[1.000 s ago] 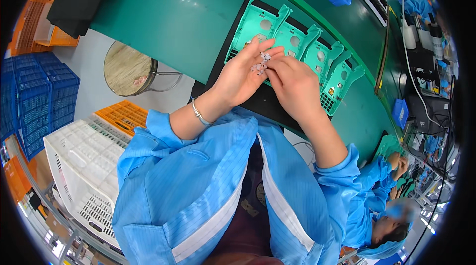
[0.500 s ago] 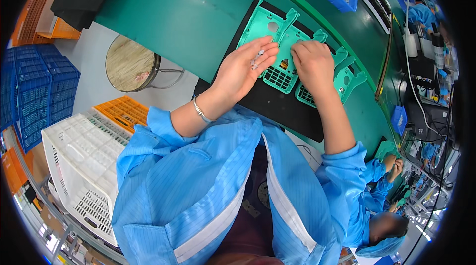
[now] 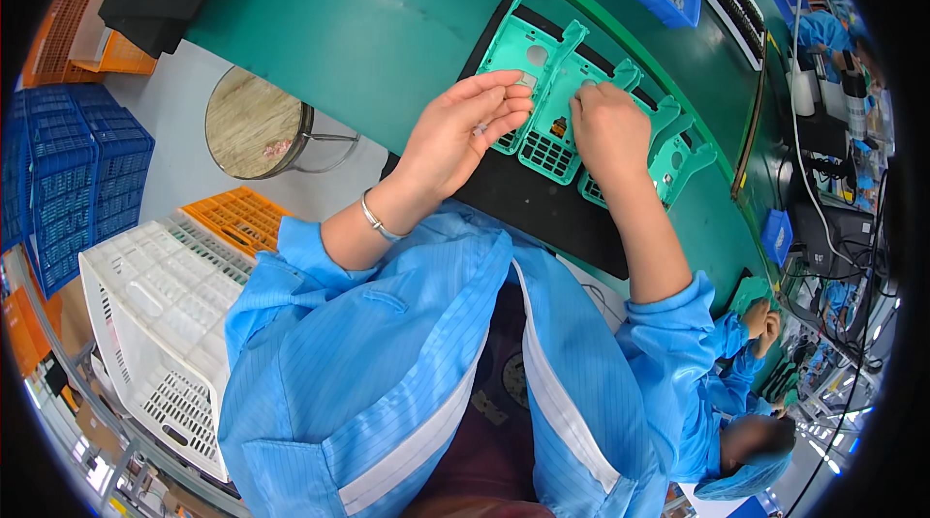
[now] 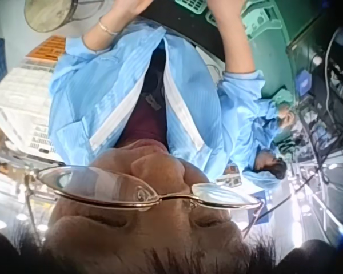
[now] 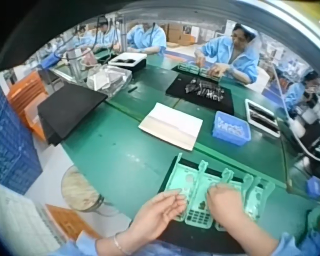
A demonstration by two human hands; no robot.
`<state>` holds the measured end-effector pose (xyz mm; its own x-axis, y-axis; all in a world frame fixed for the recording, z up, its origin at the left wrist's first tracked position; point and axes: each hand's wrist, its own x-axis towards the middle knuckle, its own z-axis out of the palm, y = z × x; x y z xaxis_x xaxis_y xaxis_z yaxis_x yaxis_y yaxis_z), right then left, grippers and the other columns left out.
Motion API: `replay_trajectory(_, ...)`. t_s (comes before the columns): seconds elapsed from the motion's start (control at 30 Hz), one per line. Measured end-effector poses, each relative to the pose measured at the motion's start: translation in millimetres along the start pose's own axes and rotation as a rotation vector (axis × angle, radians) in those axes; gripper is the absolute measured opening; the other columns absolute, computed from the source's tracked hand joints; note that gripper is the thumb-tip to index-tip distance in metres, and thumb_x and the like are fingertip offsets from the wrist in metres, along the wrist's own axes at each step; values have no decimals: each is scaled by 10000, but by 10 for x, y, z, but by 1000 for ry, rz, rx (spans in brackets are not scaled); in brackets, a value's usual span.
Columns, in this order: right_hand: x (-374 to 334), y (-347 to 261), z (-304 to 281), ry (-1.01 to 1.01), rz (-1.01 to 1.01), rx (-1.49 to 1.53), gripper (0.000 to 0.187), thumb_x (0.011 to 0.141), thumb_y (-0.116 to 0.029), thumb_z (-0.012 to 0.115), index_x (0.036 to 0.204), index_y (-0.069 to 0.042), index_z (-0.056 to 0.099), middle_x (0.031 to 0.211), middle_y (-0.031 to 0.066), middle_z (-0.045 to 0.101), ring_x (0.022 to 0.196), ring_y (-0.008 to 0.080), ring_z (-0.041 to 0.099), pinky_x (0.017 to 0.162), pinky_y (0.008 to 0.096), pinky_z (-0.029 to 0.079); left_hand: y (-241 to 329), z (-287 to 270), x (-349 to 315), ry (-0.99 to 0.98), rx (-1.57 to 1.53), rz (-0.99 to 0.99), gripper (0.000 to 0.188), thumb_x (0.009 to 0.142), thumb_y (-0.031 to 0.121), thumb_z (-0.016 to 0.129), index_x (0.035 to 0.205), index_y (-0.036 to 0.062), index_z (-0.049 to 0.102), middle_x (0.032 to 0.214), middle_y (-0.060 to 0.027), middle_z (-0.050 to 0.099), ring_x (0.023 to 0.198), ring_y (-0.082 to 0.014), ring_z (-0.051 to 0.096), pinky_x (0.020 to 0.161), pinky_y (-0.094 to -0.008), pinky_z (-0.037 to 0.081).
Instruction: Assembling electronic device housings by inserting small metal components and applying labels.
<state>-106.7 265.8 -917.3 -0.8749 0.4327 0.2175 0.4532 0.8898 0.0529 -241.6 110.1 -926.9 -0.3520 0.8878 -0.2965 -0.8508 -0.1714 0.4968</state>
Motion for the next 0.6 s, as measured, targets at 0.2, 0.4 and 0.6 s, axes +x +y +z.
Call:
replay_trajectory(0.2, 71, -9, -48, -73, 174, 177, 105, 773, -121, 570, 745, -33, 620, 705, 112, 627, 656, 282, 625, 598, 382, 511, 21, -119, -24, 37, 42, 22, 223, 952, 140, 534, 1121, -3, 561, 1016, -104, 624, 909, -150, 616, 837, -269, 515)
replay_trajectory(0.4, 194, -28, -17, -313, 616, 659, 220, 769, -208, 570, 816, -20, 675, 699, 140, 668, 636, 249, 650, 628, 350, 507, 7, -209, -19, -14, 8, 26, 178, 935, 151, 575, 1059, 22, 582, 927, -63, 647, 812, -107, 619, 750, -230, 524)
replay_trajectory(0.6, 274, -48, 29, -406, 662, 762, 219, 752, -198, 583, 806, -5, 672, 678, 115, 664, 597, 200, 645, 608, 324, 506, 63, -248, -30, 14, 2, 51, 169, 929, 145, 585, 1045, 21, 590, 916, -59, 646, 783, -94, 615, 728, -223, 525)
